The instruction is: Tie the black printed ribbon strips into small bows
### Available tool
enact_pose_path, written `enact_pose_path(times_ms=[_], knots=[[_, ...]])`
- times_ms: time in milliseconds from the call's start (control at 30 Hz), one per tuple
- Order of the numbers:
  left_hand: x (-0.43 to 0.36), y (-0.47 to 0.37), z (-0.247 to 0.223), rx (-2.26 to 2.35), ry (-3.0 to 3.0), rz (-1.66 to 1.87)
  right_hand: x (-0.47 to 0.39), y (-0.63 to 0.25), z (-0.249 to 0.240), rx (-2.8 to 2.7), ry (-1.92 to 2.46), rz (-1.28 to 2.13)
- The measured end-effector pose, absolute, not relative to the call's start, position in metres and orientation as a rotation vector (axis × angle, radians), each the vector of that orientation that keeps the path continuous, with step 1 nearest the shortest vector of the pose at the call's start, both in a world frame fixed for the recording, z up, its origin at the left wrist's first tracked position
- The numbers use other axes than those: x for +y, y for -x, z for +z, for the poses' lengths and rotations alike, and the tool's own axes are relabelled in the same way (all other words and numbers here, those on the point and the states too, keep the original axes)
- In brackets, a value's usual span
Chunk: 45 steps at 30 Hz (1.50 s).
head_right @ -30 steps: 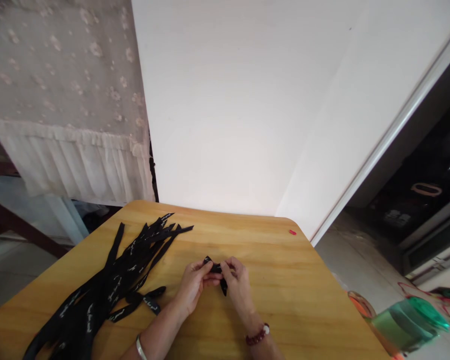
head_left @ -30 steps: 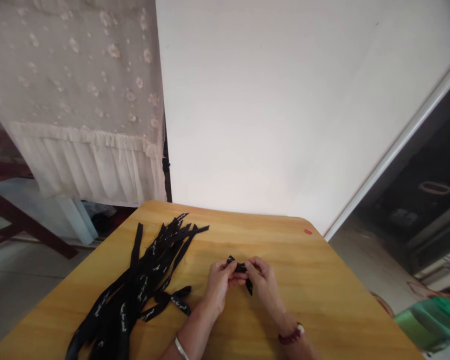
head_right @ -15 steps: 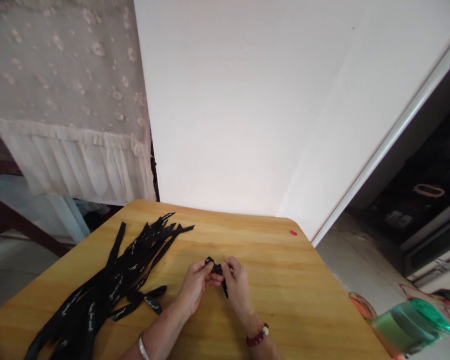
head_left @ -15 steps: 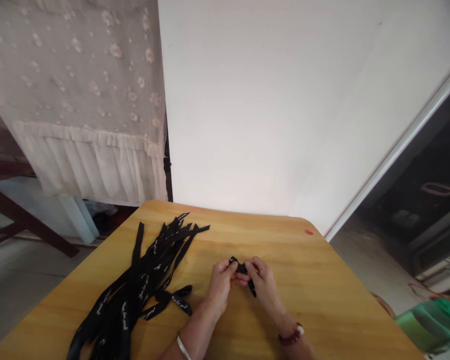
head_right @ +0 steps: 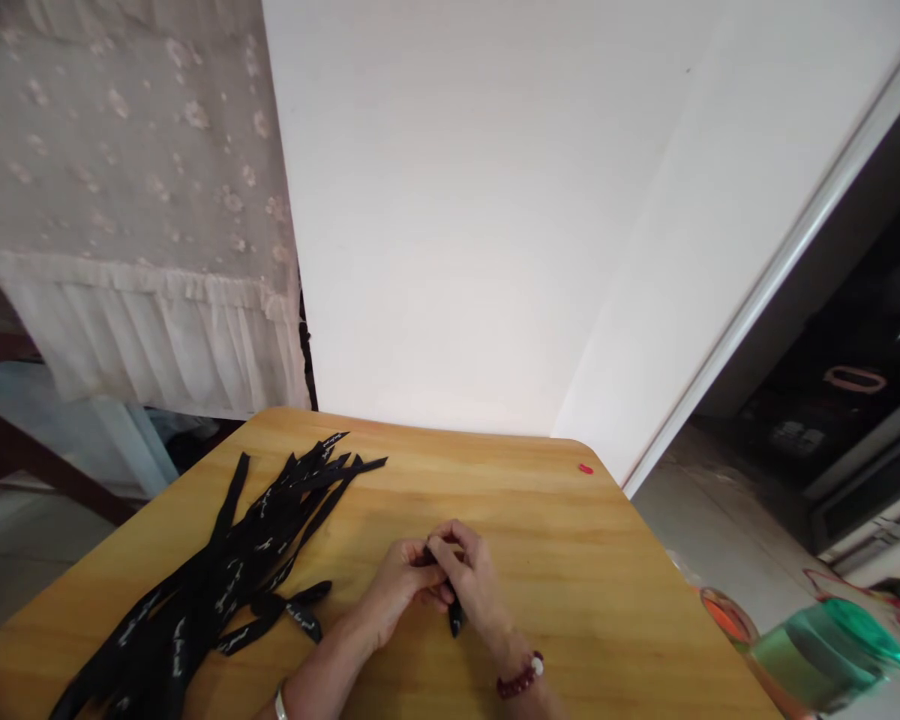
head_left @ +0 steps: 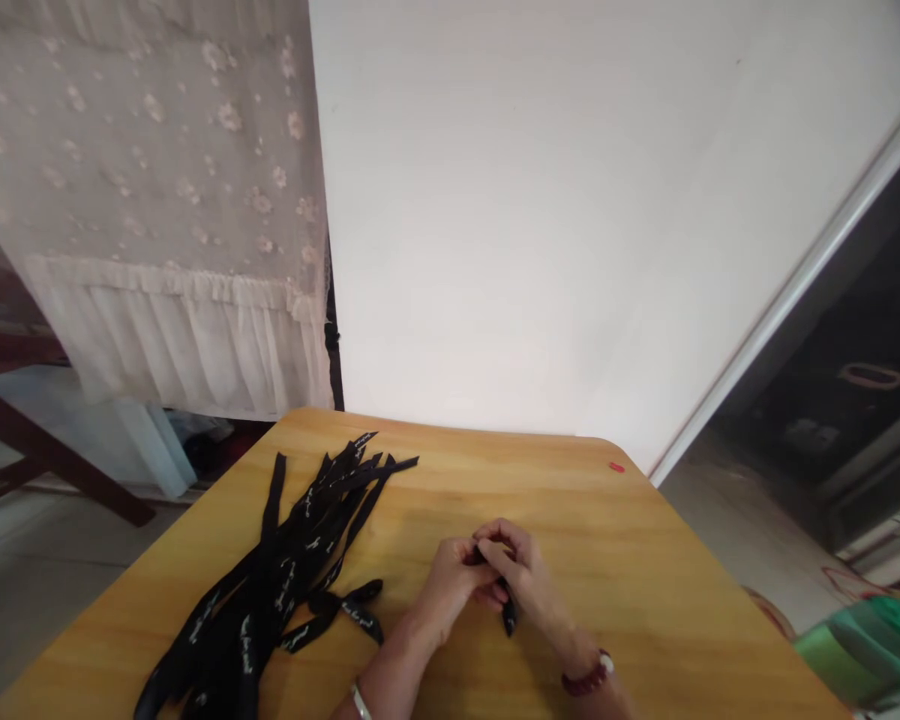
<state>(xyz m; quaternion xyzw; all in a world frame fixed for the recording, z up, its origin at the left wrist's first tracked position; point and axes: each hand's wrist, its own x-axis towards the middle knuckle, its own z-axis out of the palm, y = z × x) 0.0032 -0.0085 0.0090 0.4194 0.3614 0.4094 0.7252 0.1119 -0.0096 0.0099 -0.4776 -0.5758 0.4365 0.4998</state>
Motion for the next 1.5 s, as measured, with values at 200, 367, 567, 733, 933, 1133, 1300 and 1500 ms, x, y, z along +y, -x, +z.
enact_pose_path(times_ms=[200, 367, 567, 733, 933, 1133, 1300, 1500], knots=[[-0.008, -0.003, 0.005, 0.815, -0.972, 0.869, -0.009, -0.112, 0.006, -1.364, 1.142, 1.04], [-0.007, -0.004, 0.003, 0.833, -0.98, 0.869, -0.01, -0.108, 0.008, -1.412, 1.105, 1.005], [-0.006, -0.001, 0.004, 0.816, -0.822, 1.043, -0.009, -0.11, 0.011, -1.277, 1.109, 1.057], [-0.001, 0.002, 0.001, 0.841, -0.624, 1.144, -0.009, -0.118, 0.01, -1.222, 1.221, 0.989], [0.0, 0.001, 0.001, 0.872, -0.576, 1.191, -0.009, -0.116, 0.005, -1.221, 1.271, 0.972], [-0.003, 0.0, 0.002, 0.848, -0.607, 1.201, -0.008, -0.112, 0.009, -1.381, 1.236, 0.909], [0.0, 0.001, 0.003, 0.806, -0.551, 1.201, -0.006, -0.112, 0.005, -1.367, 1.212, 0.902], [0.0, 0.001, 0.003, 0.79, -0.526, 1.205, -0.006, -0.112, 0.002, -1.358, 1.229, 0.88]])
